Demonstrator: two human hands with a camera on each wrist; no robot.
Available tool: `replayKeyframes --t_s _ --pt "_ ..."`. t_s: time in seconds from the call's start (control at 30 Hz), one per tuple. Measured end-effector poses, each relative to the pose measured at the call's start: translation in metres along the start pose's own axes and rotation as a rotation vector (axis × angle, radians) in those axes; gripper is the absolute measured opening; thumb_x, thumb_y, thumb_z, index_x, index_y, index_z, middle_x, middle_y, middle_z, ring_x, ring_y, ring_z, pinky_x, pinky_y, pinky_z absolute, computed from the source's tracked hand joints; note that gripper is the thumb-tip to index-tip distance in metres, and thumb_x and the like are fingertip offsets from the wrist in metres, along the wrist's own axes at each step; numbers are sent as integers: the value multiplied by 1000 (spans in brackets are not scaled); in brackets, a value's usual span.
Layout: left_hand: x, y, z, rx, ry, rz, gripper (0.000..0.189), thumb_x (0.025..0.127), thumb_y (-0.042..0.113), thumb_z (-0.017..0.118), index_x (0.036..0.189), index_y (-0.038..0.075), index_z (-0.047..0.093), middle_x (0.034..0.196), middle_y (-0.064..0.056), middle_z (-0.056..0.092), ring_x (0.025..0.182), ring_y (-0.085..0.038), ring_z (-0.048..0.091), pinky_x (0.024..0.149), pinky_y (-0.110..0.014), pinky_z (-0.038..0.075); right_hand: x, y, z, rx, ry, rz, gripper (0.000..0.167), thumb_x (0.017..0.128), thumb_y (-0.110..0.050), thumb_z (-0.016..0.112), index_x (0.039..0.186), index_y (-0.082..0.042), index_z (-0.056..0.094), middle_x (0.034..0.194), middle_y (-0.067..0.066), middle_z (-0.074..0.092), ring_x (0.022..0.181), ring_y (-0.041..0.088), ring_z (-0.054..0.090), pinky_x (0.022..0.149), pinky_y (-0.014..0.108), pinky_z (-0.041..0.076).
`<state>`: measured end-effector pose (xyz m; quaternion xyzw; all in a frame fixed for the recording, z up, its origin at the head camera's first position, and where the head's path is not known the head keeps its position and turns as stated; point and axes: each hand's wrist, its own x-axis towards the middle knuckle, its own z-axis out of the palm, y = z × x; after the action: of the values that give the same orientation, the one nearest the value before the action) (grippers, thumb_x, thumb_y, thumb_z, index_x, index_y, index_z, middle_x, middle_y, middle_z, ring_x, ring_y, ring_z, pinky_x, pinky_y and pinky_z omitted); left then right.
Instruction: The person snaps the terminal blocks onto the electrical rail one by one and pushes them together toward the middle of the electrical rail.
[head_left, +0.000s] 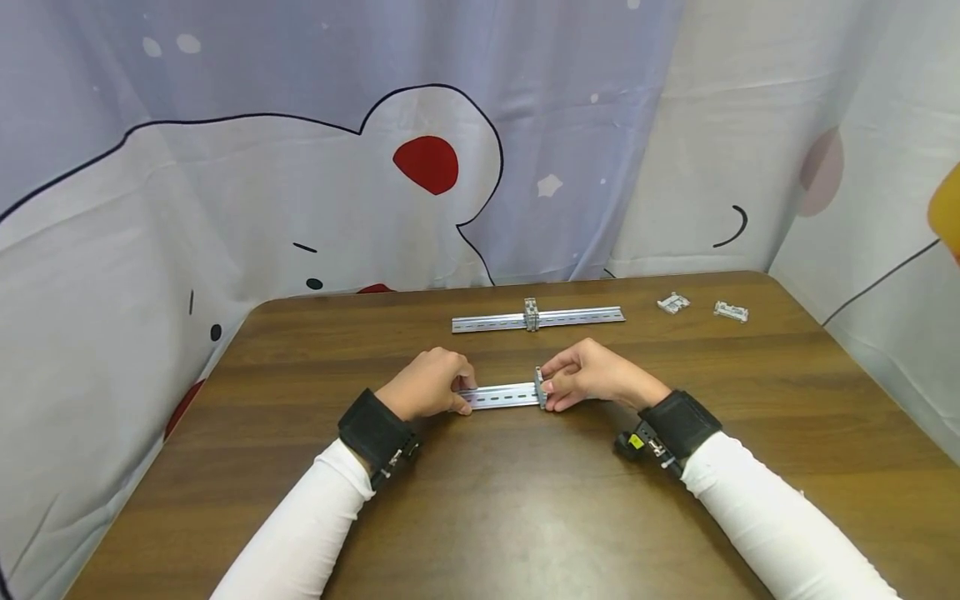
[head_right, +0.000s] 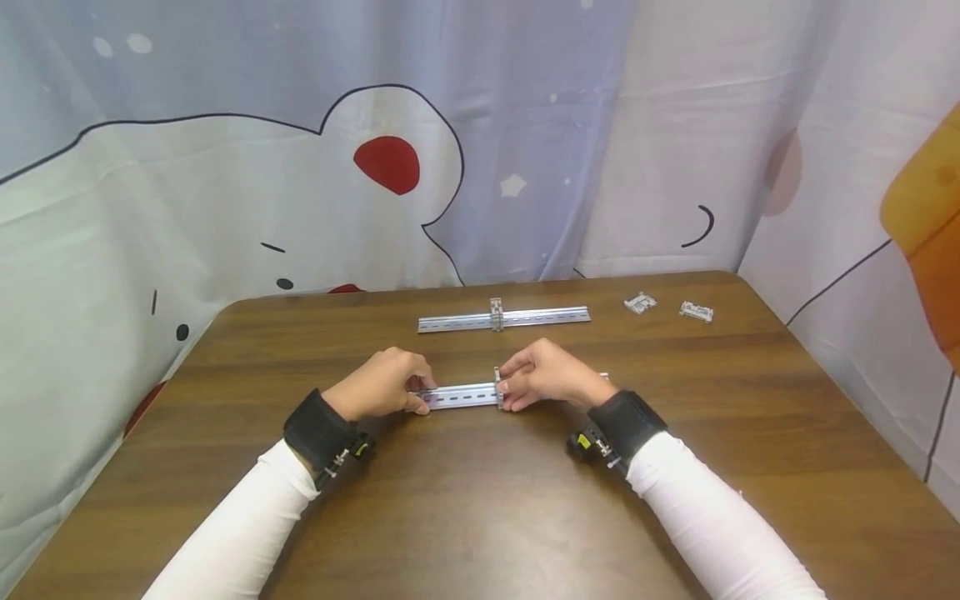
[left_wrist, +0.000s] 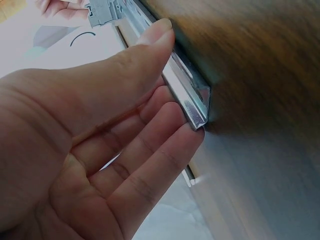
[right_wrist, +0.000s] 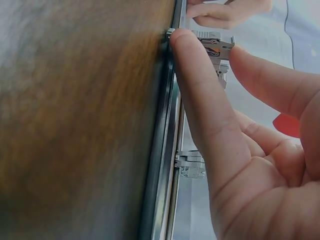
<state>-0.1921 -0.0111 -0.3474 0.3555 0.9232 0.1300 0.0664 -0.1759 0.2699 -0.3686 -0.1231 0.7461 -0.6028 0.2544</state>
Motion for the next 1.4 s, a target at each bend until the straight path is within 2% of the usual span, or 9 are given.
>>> replayKeyframes --t_s 0.37,0.67,1.4 --pt "2 -2 3 22 20 8 21 71 22 88 83 14 74 82 1 66 73 -11 55 69 -29 47 -2 1 0 -19 -4 -13 42 91 -1 64 124 20 50 99 29 68 84 32 71 78 42 56" --pt "2 1 4 18 -2 13 20 71 22 88 84 14 74 82 1 67 73 -11 54 69 -30 47 -5 8 -2 -20 -25 -28 44 92 -2 63 126 21 47 100 30 68 88 35 71 79 43 56" --pt "-2 1 1 32 16 12 19 71 19 88 83 13 74 82 1 67 73 -11 54 69 -30 47 -2 1 8 -56 -7 -53 40 93 -1 61 125 20 49 100 31 67 86 35 70 77 43 57"
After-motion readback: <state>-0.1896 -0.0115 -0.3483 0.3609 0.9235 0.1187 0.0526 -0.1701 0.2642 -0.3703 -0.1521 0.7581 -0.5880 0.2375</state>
